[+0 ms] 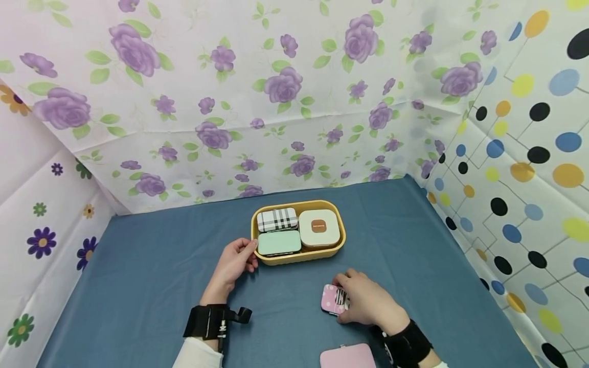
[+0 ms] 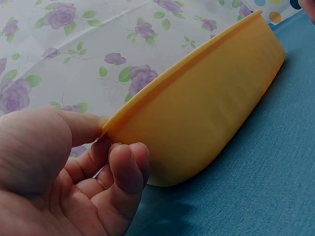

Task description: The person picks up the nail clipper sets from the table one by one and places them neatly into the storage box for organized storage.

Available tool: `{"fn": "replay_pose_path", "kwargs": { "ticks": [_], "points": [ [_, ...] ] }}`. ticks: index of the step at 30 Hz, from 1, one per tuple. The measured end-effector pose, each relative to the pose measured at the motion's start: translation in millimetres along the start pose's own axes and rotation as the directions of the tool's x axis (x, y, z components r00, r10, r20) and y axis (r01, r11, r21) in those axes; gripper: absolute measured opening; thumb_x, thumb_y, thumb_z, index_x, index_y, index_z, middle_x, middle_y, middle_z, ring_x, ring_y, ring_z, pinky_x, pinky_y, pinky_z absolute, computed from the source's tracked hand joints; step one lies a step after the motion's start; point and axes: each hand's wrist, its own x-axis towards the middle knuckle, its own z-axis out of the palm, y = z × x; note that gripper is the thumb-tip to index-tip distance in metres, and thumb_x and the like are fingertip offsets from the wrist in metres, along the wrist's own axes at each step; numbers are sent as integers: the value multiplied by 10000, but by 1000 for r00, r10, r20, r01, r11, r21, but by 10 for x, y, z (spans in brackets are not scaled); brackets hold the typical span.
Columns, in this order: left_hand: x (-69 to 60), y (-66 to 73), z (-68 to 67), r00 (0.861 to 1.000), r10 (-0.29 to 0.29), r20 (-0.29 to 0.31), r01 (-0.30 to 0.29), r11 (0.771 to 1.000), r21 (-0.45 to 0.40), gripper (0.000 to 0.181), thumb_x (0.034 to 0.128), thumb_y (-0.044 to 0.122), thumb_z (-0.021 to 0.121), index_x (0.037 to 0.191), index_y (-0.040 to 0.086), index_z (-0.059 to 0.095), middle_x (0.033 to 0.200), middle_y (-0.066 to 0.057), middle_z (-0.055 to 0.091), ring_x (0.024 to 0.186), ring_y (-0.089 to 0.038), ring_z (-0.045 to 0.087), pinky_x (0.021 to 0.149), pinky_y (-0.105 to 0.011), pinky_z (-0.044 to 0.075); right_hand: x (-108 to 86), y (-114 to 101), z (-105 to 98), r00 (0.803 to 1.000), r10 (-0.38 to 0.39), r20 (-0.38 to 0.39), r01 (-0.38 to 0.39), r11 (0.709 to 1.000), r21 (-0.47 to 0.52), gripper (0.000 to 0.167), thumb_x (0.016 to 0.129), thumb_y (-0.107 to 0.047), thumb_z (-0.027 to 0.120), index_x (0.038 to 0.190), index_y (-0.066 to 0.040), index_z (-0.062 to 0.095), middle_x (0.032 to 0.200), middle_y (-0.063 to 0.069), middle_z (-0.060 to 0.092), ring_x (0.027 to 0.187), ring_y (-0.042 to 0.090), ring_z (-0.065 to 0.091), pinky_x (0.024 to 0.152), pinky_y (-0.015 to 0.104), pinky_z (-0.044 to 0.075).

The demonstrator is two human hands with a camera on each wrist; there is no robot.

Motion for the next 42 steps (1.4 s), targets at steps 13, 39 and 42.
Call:
{"fn": "replay_pose_path", "kwargs": {
  "ticks": [13, 39, 42],
  "points": [
    [-15, 17, 24, 1000, -2, -14, 2, 1000, -5, 303, 1097, 298, 656, 1029, 2, 647, 784, -122, 633, 595, -208, 594, 550, -352, 539, 0, 54, -44, 1000, 4, 18, -4, 999, 35, 675, 704, -347, 997, 1287, -170, 707, 1217, 2, 628, 1056, 195, 575, 966, 512, 526],
    [-7, -1, 11, 1000, 10, 4, -10, 1000, -6, 319, 1094, 319, 660, 1005, 12, 649, 777, -112, 627, 606, -201, 607, 567, -346, 551, 38, 93, -218, 999, -30, -19, 30, 999, -16, 653, 717, -336, 993, 1290, -197, 713, 1189, -35, 622, 1021, 159, 570, 942, 473, 529],
    [-7, -9, 1, 1000, 14, 5, -14, 1000, -6, 323, 1098, 322, 653, 1003, 13, 648, 774, -108, 625, 606, -202, 608, 567, -348, 553, 43, 87, -255, 999, -29, -31, 28, 999, -22, 652, 713, -330, 996, 1290, -201, 719, 1192, -31, 627, 1026, 160, 574, 946, 474, 530]
  ]
}}
